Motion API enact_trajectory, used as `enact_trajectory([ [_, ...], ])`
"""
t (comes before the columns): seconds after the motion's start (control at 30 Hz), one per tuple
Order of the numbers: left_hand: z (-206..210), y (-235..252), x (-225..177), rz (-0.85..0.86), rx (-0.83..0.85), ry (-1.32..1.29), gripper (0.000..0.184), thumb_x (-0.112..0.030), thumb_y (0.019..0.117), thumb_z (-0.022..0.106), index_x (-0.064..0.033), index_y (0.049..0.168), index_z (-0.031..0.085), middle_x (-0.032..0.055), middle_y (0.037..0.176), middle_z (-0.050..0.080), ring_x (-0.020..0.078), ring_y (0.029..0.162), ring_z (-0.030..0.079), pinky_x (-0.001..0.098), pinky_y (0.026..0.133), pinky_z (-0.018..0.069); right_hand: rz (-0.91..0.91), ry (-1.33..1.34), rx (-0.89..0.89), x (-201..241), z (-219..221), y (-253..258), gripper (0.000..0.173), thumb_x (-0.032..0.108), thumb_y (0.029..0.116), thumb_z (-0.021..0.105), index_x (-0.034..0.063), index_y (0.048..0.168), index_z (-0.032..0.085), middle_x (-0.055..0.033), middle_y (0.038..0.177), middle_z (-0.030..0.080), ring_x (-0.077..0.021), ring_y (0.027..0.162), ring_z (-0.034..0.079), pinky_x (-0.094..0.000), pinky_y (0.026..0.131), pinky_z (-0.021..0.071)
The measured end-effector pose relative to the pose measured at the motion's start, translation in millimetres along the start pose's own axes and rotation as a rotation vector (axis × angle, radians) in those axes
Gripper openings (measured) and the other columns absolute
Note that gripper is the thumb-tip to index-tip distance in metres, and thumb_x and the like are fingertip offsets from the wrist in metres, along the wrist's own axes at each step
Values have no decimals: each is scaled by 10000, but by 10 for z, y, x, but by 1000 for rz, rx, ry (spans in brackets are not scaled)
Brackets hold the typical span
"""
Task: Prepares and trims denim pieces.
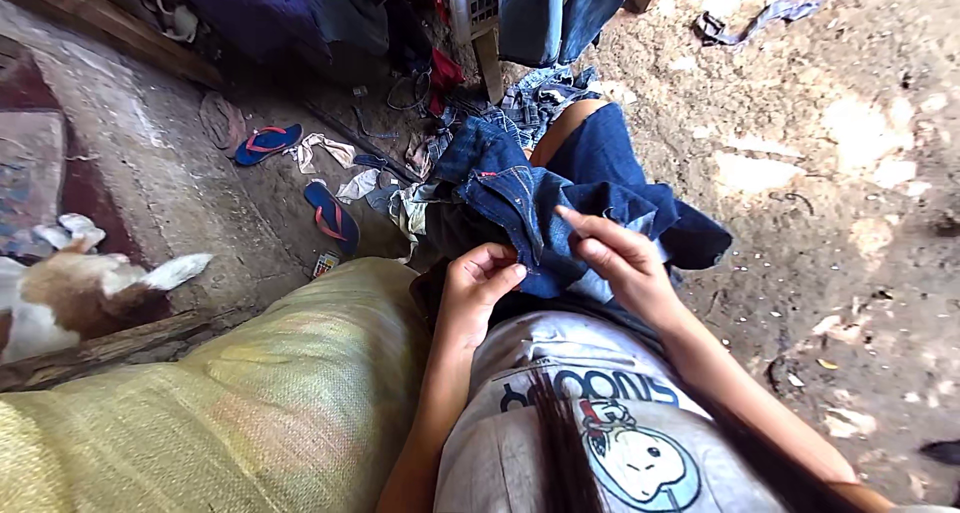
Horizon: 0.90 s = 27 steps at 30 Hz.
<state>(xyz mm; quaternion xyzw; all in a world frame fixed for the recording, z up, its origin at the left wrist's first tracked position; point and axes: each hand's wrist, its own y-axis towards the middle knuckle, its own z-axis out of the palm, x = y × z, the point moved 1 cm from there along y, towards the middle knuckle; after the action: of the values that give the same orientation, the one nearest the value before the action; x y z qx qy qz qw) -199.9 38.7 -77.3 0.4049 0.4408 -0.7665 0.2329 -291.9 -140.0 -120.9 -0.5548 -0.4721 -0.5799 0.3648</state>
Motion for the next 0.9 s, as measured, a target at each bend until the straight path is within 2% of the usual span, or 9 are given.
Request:
enact_trajectory([
  [0.1, 3, -4, 18, -21, -24, -23, 176, 108, 877, 562, -34, 926, 655, -2, 819, 706, 70, 764, 694, 259, 754, 603, 63, 72, 4, 33, -56, 45, 357, 283, 1078, 478, 169, 1389, 612, 123, 863, 619, 82, 661, 488, -104, 605, 418],
  [0.17, -14, 1, 46, -26, -36, 5, 178, 101, 879, 560, -26, 976, 637, -2, 837, 700, 72, 779, 692, 261, 767, 599, 107, 71, 58, 28, -36, 37, 405, 283, 1074, 467, 128, 1440, 548, 109, 815, 583, 69, 645, 474, -112, 591, 408],
  [0.3, -132, 11, 150, 41, 14, 239, 311, 10, 864, 605, -1, 1172, 565, -24, 922, 663, 25, 846, 659, 226, 800, 567, 153, -15, 180, 10, 38, 59, 463, 282, 1069, 473, 80, 1485, 483, 69, 808, 577, 35, 707, 540, -153, 686, 478],
  [0.4, -200, 69, 198, 157, -32, 469, 423, -116, 880, 704, 36, 1251, 568, 44, 1009, 655, 45, 881, 664, 223, 788, 576, 164, -99, 217, -5, 86, 88, 470, 321, 1063, 492, 107, 1481, 497, 62, 801, 579, 24, 679, 528, -166, 659, 476],
  [0.47, -232, 115, 210, 223, -127, 586, 309, -120, 915, 717, 32, 1172, 636, 69, 964, 685, 57, 841, 671, 237, 763, 574, 170, -152, 242, -14, 107, 101, 481, 349, 1058, 502, 133, 1488, 501, 49, 813, 591, -1, 673, 533, -201, 647, 484],
  [0.53, -250, 122, 191, 243, -165, 575, 169, -55, 913, 708, 16, 1065, 683, 44, 901, 703, 32, 791, 672, 216, 749, 575, 160, -188, 250, -12, 123, 104, 488, 383, 1056, 508, 148, 1483, 512, 46, 812, 592, -11, 656, 525, -215, 626, 479],
  [0.63, -242, 75, 147, 190, -104, 405, 194, 43, 878, 695, 26, 1071, 687, 33, 932, 719, 39, 827, 690, 223, 797, 591, 105, -209, 272, -20, 137, 74, 478, 394, 1055, 508, 133, 1454, 540, 27, 863, 627, -11, 697, 549, -217, 655, 494],
  [0.77, -136, 34, 91, 36, -89, 72, 244, 160, 852, 615, -13, 1010, 683, -25, 875, 713, 46, 826, 686, 257, 820, 590, 40, -246, 325, -30, 154, 28, 471, 393, 1056, 507, 130, 1445, 552, -40, 952, 679, -82, 791, 619, -299, 723, 535],
  [0.9, -102, 39, 97, -58, -63, -121, 252, 152, 873, 541, -41, 955, 681, -3, 853, 726, 78, 810, 704, 275, 804, 601, 1, -273, 305, -59, 181, 3, 465, 393, 1068, 485, 117, 1430, 582, -98, 1057, 712, -142, 894, 668, -345, 791, 551],
])
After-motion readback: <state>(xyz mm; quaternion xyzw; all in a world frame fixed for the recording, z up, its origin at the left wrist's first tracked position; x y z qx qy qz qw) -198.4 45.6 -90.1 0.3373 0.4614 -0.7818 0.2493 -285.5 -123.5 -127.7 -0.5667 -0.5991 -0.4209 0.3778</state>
